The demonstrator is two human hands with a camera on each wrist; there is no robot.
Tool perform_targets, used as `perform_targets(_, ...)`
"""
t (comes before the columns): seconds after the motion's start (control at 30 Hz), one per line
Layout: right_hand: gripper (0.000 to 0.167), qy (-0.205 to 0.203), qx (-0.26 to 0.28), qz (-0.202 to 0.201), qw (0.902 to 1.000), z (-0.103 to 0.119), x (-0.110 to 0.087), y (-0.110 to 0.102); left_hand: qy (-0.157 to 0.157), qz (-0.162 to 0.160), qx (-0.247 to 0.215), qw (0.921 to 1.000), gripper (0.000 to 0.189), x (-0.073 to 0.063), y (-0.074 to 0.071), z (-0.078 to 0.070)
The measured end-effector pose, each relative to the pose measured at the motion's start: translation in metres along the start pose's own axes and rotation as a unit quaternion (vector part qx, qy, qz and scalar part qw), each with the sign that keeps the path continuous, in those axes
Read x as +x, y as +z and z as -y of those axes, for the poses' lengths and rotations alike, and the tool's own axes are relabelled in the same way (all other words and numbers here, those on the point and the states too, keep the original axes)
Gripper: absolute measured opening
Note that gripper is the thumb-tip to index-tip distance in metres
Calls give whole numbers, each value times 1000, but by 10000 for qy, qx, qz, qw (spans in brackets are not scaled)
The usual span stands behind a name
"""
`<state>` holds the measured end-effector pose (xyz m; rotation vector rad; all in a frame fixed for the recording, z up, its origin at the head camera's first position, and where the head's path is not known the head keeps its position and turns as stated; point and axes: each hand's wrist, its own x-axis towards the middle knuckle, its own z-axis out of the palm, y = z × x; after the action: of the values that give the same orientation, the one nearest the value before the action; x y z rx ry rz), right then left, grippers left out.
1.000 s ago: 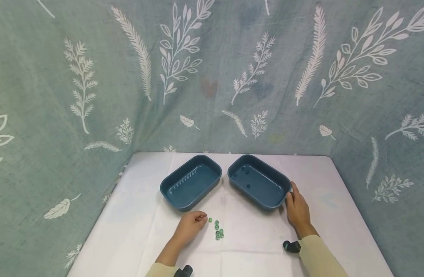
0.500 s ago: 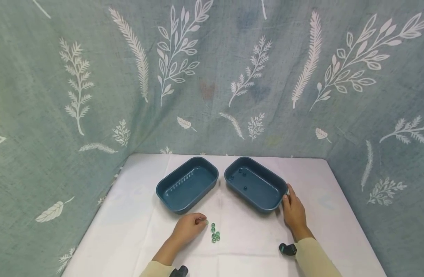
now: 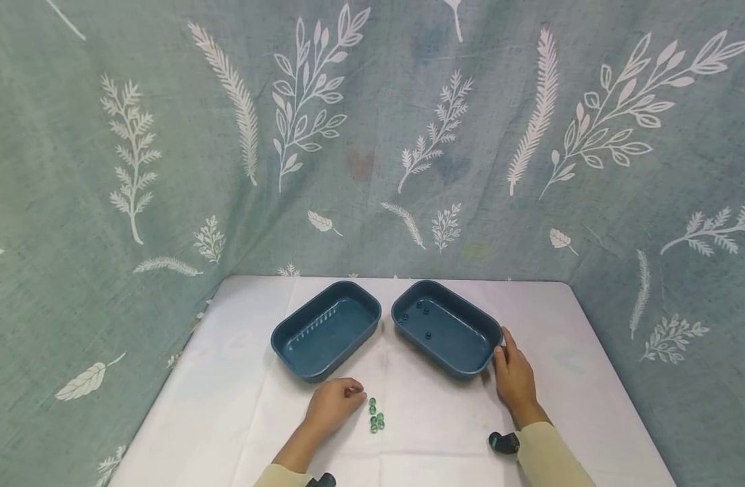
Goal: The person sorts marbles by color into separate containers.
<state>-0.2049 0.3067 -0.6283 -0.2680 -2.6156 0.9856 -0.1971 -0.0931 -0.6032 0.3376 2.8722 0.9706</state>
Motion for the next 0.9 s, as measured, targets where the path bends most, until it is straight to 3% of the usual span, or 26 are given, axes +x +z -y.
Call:
perform_targets(0.4, 52, 115, -16, 58, 9999, -1, 0, 1, -156, 265, -16, 9995, 5, 2, 4, -2)
perform_targets(0.63, 52, 143, -87, 45, 9999, 0, -1, 2, -34, 257, -159, 9995, 7, 2, 0, 4)
perform_targets(0.77, 52, 154, -121, 59, 9998, 1, -1, 1, -93, 309, -587, 9978, 10, 2, -2, 6)
perform_targets(0.9, 52, 147, -94, 69, 9998, 2, -1, 0, -214, 541, -1359, 9890, 14, 2, -4, 11)
